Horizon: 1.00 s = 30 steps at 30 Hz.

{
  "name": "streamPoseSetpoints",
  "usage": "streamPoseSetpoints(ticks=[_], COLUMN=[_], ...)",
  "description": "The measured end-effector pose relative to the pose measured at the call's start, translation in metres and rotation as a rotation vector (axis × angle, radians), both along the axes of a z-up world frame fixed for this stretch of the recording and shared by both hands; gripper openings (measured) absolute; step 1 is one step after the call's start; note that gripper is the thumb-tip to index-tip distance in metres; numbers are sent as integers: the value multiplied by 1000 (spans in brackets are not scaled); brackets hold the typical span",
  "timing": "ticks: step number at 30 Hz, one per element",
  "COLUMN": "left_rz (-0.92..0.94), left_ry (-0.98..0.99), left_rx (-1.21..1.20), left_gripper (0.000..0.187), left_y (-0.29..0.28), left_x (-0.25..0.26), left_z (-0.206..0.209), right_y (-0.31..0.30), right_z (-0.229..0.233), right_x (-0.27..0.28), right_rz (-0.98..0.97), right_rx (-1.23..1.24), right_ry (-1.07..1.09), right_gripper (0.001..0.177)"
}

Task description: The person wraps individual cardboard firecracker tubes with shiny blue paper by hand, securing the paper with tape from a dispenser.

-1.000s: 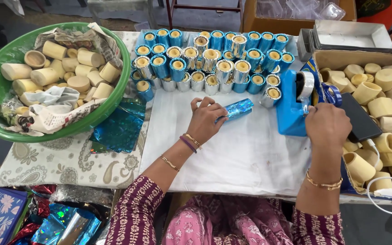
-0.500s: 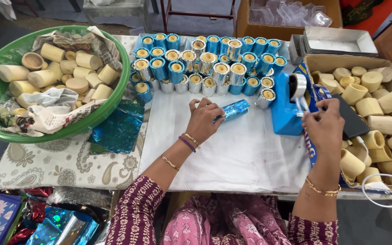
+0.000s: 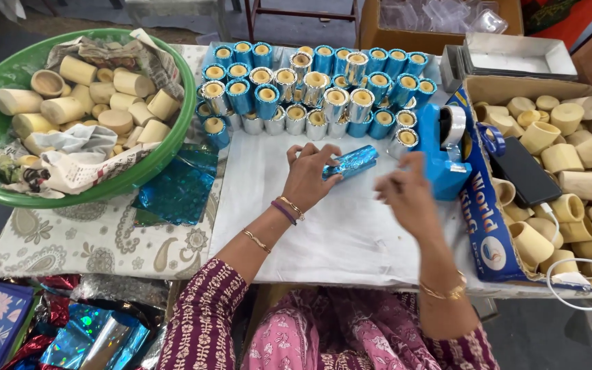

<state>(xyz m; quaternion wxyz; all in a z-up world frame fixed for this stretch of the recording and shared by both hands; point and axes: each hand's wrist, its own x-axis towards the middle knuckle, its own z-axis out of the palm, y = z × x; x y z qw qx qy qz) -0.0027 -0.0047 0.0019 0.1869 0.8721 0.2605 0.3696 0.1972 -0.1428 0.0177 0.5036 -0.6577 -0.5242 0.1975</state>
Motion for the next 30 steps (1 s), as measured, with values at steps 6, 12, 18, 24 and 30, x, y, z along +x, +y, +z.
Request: streamPoseSetpoints(ticks=[6, 12, 18, 24, 30], left_rz=[14, 24, 17, 55, 78], left_ry=[9, 17, 29, 33, 57], left_rx=[-30, -12, 2, 39, 14], left_gripper=[54, 51, 50, 41, 38], left_y=[2, 3, 3, 3, 4], left_x=[0, 0, 0, 2, 3], left_z=[1, 1, 1, -4, -1], right_y=[53, 67, 71, 70, 72], right_z=[7, 0, 1, -6, -16], right_x=[-42, -41, -38, -30, -21], right_rz=[94, -3, -28, 4, 58], right_rx=[-62, -167, -191, -255, -227], right_ry=[98, -54, -35, -18, 75], right_gripper=[39, 40, 41, 41, 41])
